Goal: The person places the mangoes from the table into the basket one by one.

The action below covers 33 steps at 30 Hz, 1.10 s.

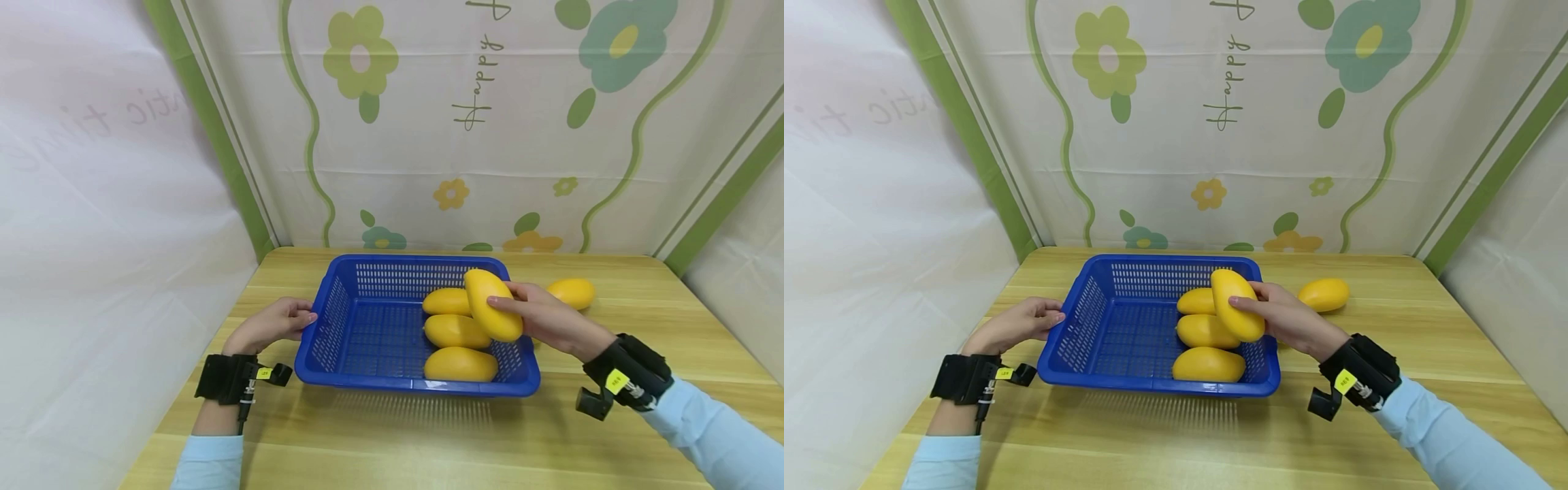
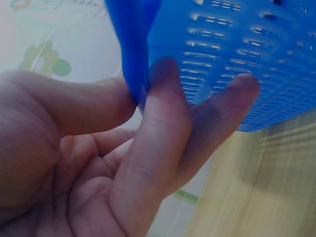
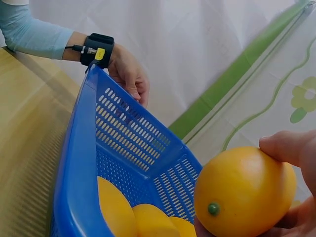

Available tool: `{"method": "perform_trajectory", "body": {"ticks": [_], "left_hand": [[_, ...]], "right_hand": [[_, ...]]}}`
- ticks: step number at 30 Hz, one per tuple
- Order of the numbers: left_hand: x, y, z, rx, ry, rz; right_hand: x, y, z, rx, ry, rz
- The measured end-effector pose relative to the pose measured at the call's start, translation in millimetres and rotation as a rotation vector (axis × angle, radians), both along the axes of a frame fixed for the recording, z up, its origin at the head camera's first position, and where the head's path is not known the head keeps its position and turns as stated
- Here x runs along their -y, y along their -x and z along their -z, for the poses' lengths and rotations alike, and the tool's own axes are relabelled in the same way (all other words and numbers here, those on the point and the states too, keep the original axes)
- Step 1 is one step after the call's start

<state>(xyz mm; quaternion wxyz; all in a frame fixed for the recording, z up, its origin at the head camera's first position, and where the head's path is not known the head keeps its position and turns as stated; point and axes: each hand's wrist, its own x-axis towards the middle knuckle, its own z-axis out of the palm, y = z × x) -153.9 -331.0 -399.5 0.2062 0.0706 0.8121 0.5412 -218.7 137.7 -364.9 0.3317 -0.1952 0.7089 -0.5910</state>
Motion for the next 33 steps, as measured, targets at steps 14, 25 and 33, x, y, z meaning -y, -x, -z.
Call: {"method": "perform_trajectory", "body": {"ticks": [14,25,33], "left_hand": [[-0.4,-0.6,-0.6,-0.008,0.016,-0.01],[-0.5,0.0,-0.2,-0.003,0.014,-0.009],[-0.5,0.2,-0.7,-0.001,0.025,-0.018]], "right_hand": [[6.5,2.6,1.1,0.012,0.009,-0.01],[11.7,4.9,1.5,0.025,0.014,-0.023],[17.7,6.3,0.3,0.023,0.015,-0.042]]}}
